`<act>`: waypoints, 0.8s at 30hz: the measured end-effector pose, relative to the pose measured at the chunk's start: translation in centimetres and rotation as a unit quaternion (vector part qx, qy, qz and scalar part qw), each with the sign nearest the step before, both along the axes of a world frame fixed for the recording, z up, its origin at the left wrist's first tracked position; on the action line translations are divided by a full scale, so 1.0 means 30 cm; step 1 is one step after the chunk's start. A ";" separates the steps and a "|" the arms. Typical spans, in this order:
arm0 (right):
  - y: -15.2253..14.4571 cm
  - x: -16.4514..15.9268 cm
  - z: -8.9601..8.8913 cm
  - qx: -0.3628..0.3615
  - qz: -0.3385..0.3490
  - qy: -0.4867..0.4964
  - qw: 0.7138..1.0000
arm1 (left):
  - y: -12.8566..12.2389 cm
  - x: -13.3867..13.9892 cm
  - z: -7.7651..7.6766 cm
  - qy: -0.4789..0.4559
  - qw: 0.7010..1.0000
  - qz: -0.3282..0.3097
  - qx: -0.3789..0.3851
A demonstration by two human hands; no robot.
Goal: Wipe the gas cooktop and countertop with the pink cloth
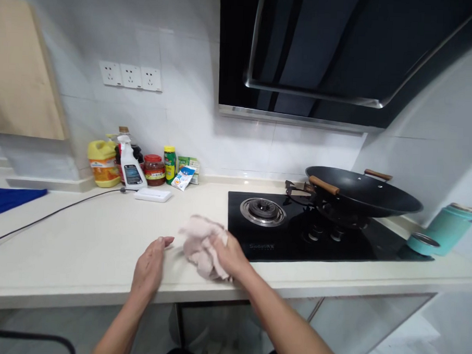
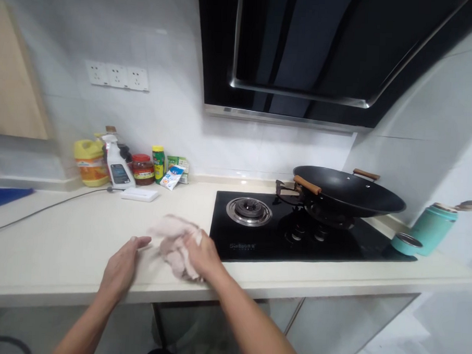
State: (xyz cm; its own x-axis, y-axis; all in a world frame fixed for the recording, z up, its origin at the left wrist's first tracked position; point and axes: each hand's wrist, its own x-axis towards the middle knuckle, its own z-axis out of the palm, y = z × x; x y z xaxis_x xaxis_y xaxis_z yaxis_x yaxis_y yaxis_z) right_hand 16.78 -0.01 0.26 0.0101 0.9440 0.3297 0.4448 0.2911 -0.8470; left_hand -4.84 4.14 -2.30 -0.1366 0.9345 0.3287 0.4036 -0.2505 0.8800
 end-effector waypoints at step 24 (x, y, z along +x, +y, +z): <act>0.034 0.143 -0.042 -0.079 0.018 -0.361 0.929 | 0.045 0.036 -0.031 0.156 0.976 -0.079 0.126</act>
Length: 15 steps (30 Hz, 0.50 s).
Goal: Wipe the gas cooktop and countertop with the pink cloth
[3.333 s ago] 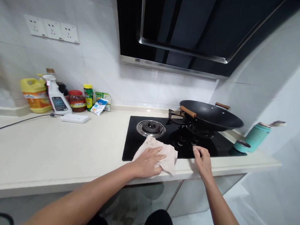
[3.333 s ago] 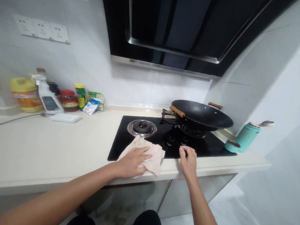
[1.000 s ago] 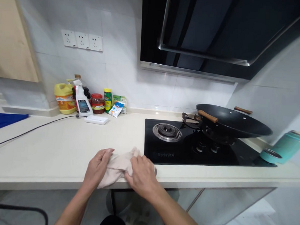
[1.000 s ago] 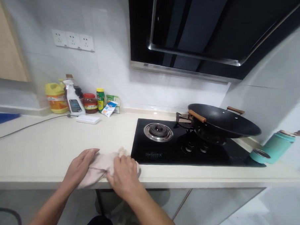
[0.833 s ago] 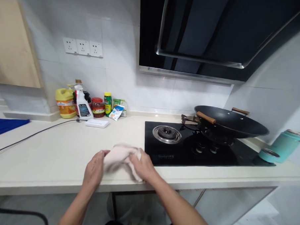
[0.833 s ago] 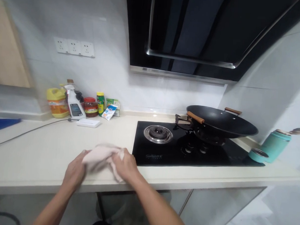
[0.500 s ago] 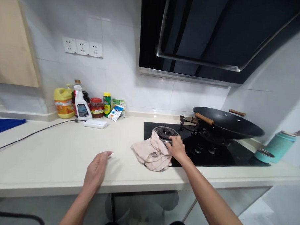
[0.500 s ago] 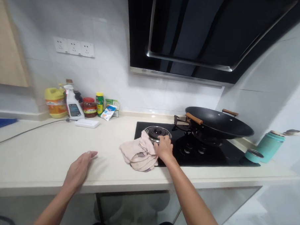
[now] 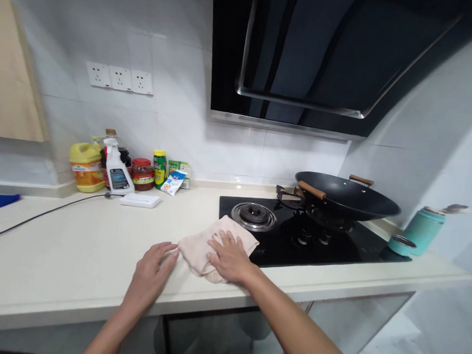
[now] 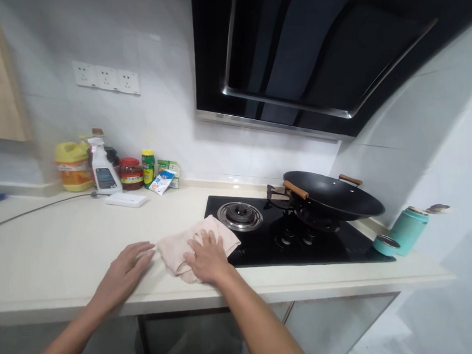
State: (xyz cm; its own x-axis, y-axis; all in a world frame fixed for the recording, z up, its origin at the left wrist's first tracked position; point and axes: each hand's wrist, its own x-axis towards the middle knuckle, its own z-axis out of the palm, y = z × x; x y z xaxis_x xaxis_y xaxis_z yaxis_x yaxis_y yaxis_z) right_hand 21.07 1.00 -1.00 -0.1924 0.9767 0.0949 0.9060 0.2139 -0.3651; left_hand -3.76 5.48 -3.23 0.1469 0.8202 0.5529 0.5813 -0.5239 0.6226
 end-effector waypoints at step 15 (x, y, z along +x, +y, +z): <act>-0.236 0.363 -0.080 0.255 -0.042 0.111 0.960 | -0.119 0.384 0.144 0.359 0.918 -0.096 -0.140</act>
State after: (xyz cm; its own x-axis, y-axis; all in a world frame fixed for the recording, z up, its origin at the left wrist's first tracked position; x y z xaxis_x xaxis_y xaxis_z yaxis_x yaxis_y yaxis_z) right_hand 31.96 -6.07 -3.39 -0.0348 0.8034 0.5944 0.8394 0.3463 -0.4189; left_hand 7.77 1.90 1.10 0.5471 0.8366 0.0290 0.8083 -0.5370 0.2413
